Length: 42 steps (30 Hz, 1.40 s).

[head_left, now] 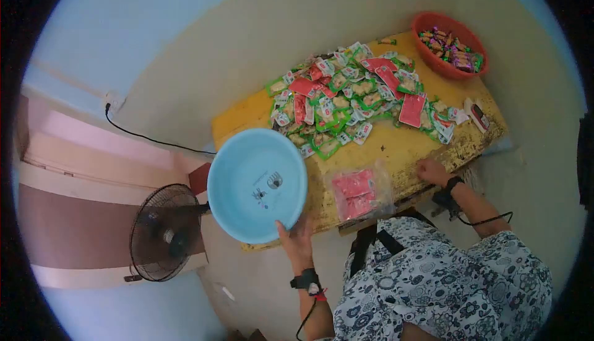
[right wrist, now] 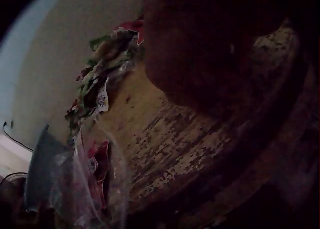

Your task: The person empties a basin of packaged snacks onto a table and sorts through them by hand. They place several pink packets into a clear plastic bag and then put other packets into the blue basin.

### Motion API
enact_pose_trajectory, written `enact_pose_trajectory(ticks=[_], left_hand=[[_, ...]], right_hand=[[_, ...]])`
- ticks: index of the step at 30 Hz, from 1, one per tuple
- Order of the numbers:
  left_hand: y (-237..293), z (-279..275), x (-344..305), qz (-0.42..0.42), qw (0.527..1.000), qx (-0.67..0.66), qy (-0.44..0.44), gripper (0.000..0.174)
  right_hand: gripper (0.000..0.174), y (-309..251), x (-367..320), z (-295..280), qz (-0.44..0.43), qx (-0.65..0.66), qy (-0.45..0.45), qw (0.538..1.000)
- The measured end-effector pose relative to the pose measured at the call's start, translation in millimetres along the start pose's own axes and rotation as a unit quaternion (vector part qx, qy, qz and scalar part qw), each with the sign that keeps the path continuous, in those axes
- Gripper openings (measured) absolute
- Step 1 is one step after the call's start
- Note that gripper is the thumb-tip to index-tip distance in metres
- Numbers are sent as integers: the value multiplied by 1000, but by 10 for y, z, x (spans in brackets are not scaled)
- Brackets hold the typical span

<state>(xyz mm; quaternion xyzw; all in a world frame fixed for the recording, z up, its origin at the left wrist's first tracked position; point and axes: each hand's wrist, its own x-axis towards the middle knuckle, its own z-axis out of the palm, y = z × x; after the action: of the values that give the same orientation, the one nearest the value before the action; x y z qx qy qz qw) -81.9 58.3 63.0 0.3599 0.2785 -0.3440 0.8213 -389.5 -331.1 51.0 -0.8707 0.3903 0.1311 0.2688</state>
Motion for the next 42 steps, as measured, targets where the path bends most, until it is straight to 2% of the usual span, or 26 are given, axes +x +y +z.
enact_pose_trajectory(ticks=[2, 5, 6, 7, 8, 9, 11, 13, 14, 15, 16, 17, 18, 20, 21, 22, 25, 26, 28, 29, 31, 32, 34, 38, 42], left_hand=[[20, 46, 126, 71, 996, 19, 57, 50], [141, -419, 534, 40, 996, 75, -4, 50], [231, -476, 625, 146, 963, 225, -33, 49], [284, -556, 724, 246, 897, 363, -61, 49], [307, -420, 632, 289, 844, 448, -61, 48], [316, -350, 583, 334, 782, 524, -52, 47], [463, -76, 701, 354, 716, 601, -27, 44], [631, -10, 1064, 303, 713, 626, -81, 45], [703, 46, 1217, 194, 881, 426, -62, 47], [584, 56, 1334, 68, 981, 180, -28, 49], [644, 190, 1563, -70, 995, -64, -4, 52], [624, 107, 1774, 53, 991, 106, -58, 54], [562, -154, 1981, 176, 941, 264, -116, 56], [384, -50, 2064, 228, 931, 253, -134, 59], [437, 171, 1882, 154, 979, 95, -91, 60], [291, 298, 1648, 77, 993, -80, -32, 61], [253, 657, 956, -14, 997, -44, 67, 60], [153, 541, 906, -18, 1000, 4, 24, 58], [-21, 245, 760, -27, 992, 106, -61, 56], [-217, 95, 705, -38, 991, 115, -65, 52], [-311, 130, 393, -77, 986, 136, -52, 46], [-361, 256, 213, -64, 979, 187, -47, 45], [-410, 627, -133, -47, 956, 287, -30, 43], [-499, 756, -346, -9, 924, 373, -85, 42], [-574, 964, -538, 18, 894, 431, -123, 41]], right_hand=[[25, 259, -40, 198, -9, 19, 52, 998], [27, -55, -94, 72, 27, -35, -13, 999], [27, -125, -115, 48, 36, -29, -24, 999], [26, -171, -140, 34, 46, -26, -36, 998], [26, -113, -141, -197, 54, -44, -81, 994], [26, -153, -157, -164, 33, -45, -58, 997], [26, -159, -196, -98, -10, -52, -26, 998], [24, -178, -176, -66, 19, -11, -51, 998], [23, -170, -165, -82, 37, 8, -57, 998], [22, -12, -170, -142, 1, 6, -55, 998], [21, -2, -172, -117, -26, 16, -35, 999], [20, 14, -174, -101, -54, 24, -18, 998], [18, -25, -192, -74, -38, 27, -12, 999], [15, -101, -210, -123, -7, 28, -6, 1000], [13, -77, -214, -116, 1, 130, 11, 991], [12, 110, -131, -116, -3, 217, 20, 976], [12, -103, -138, -307, 59, 485, 50, 871], [13, -191, -131, -366, 87, 562, 61, 820], [17, -220, 13, -380, 66, 440, 230, 865], [19, -97, 137, -328, 41, 374, 316, 871], [25, -157, 316, -512, 41, 282, 385, 878], [28, -136, 398, -572, 39, 236, 419, 876], [37, 40, 672, -577, 44, 147, 417, 896], [44, 12, 970, -633, 114, 27, 385, 915], [36, -1, 1216, -445, 116, 27, 457, 882]])
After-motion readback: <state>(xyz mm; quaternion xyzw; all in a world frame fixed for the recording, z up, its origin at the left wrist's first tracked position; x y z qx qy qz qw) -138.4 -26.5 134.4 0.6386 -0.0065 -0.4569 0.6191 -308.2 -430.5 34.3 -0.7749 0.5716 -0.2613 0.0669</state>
